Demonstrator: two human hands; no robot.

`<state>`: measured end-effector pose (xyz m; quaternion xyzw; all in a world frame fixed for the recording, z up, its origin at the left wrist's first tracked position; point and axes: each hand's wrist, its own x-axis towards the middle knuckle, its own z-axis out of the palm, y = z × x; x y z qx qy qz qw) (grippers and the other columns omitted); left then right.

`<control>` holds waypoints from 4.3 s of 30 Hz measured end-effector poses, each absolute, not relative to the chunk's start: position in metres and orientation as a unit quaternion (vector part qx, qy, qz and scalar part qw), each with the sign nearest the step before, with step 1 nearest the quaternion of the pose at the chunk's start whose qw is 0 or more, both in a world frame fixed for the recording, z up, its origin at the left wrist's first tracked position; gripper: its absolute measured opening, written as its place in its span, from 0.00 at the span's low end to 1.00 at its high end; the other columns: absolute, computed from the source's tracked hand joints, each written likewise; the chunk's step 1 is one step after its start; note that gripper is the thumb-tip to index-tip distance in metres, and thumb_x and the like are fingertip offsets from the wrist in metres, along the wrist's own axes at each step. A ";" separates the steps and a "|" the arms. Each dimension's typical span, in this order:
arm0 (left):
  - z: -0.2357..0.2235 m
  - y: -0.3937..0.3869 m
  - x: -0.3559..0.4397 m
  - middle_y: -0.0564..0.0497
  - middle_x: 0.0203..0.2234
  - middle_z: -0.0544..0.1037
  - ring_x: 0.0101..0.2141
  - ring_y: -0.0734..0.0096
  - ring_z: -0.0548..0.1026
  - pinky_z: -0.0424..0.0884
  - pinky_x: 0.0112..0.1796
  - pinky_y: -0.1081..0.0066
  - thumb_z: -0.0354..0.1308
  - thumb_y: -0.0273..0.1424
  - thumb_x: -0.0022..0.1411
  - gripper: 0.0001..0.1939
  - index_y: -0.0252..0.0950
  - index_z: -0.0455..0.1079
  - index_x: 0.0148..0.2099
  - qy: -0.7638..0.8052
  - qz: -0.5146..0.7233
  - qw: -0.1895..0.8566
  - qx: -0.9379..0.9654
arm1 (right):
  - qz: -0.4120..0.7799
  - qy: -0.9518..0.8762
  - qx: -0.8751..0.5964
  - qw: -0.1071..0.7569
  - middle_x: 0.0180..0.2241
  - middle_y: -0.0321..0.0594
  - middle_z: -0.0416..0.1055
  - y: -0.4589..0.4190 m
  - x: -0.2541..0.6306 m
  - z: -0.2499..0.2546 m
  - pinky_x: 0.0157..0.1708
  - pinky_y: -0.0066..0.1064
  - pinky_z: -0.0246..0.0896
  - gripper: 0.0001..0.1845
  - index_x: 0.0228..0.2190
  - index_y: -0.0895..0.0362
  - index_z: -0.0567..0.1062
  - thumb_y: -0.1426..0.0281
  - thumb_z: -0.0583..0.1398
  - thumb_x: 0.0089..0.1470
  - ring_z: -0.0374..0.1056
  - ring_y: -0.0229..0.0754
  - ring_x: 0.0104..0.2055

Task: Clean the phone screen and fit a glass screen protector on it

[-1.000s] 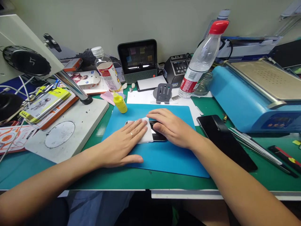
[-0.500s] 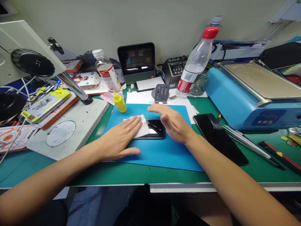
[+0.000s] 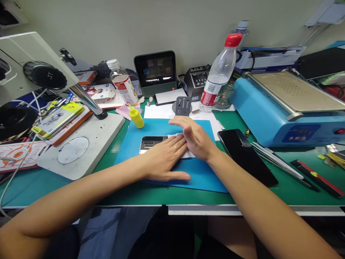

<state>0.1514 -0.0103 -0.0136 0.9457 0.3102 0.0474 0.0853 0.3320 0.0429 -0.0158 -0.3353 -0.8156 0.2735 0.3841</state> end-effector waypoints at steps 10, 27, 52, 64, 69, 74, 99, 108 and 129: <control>-0.015 -0.051 0.056 0.34 0.75 0.42 0.74 0.52 0.40 0.48 0.71 0.53 0.41 0.59 0.72 0.49 0.26 0.38 0.77 0.436 0.018 0.077 0.897 | 0.276 -0.816 -0.337 0.378 0.58 0.44 0.76 0.043 0.333 -0.015 0.69 0.56 0.52 0.48 0.52 0.48 0.80 0.35 0.36 0.60 0.65 0.55 0.66; -0.005 -0.054 0.057 0.37 0.73 0.52 0.73 0.47 0.50 0.54 0.69 0.48 0.39 0.52 0.76 0.40 0.26 0.50 0.75 0.517 -0.004 0.025 0.855 | 0.277 -0.822 -0.341 0.362 0.56 0.44 0.76 0.045 0.332 -0.016 0.69 0.58 0.52 0.47 0.51 0.47 0.80 0.35 0.36 0.60 0.65 0.56 0.65; -0.009 -0.059 0.065 0.39 0.67 0.65 0.72 0.46 0.54 0.57 0.68 0.47 0.39 0.45 0.78 0.30 0.31 0.59 0.70 0.585 0.028 0.039 0.810 | 0.274 -0.836 -0.317 0.354 0.56 0.45 0.76 0.048 0.330 -0.020 0.68 0.57 0.53 0.48 0.52 0.47 0.80 0.36 0.34 0.60 0.65 0.55 0.64; -0.007 -0.049 0.072 0.37 0.65 0.67 0.72 0.41 0.52 0.58 0.67 0.43 0.39 0.43 0.78 0.27 0.32 0.64 0.67 0.595 0.030 0.010 0.803 | 0.285 -0.836 -0.325 0.337 0.57 0.44 0.75 0.045 0.331 -0.018 0.70 0.56 0.51 0.48 0.52 0.47 0.80 0.36 0.34 0.60 0.63 0.55 0.65; -0.009 -0.069 0.071 0.35 0.68 0.63 0.72 0.38 0.51 0.58 0.67 0.41 0.41 0.45 0.77 0.31 0.29 0.60 0.70 0.591 0.016 0.002 0.807 | 0.282 -0.838 -0.323 0.338 0.57 0.44 0.75 0.045 0.332 -0.017 0.69 0.58 0.50 0.48 0.53 0.46 0.79 0.36 0.34 0.60 0.63 0.55 0.65; -0.014 -0.097 0.071 0.35 0.70 0.62 0.72 0.38 0.51 0.58 0.67 0.40 0.42 0.45 0.77 0.31 0.29 0.60 0.71 0.584 0.018 -0.014 0.811 | 0.285 -0.836 -0.329 0.333 0.58 0.45 0.74 0.045 0.332 -0.016 0.69 0.58 0.50 0.49 0.52 0.47 0.80 0.35 0.34 0.59 0.63 0.55 0.65; 0.003 -0.029 0.120 0.34 0.70 0.60 0.71 0.35 0.53 0.54 0.66 0.40 0.41 0.47 0.77 0.28 0.39 0.61 0.70 0.525 0.006 0.006 0.851 | 0.295 -0.834 -0.333 0.327 0.58 0.47 0.74 0.045 0.331 -0.015 0.69 0.58 0.50 0.51 0.52 0.48 0.80 0.33 0.34 0.57 0.62 0.57 0.66; 0.001 -0.022 0.152 0.33 0.70 0.59 0.72 0.39 0.50 0.49 0.68 0.39 0.42 0.48 0.77 0.29 0.35 0.64 0.67 0.481 0.032 0.027 0.876 | 0.292 -0.831 -0.329 0.340 0.57 0.47 0.74 0.049 0.333 -0.019 0.69 0.57 0.50 0.52 0.53 0.48 0.80 0.34 0.32 0.57 0.62 0.57 0.66; -0.011 -0.081 0.088 0.40 0.74 0.49 0.73 0.56 0.49 0.53 0.70 0.54 0.40 0.48 0.77 0.35 0.30 0.49 0.75 0.504 0.012 0.053 0.862 | 0.295 -0.825 -0.348 0.333 0.59 0.45 0.74 0.044 0.335 -0.014 0.71 0.58 0.48 0.53 0.52 0.46 0.80 0.32 0.33 0.55 0.62 0.57 0.66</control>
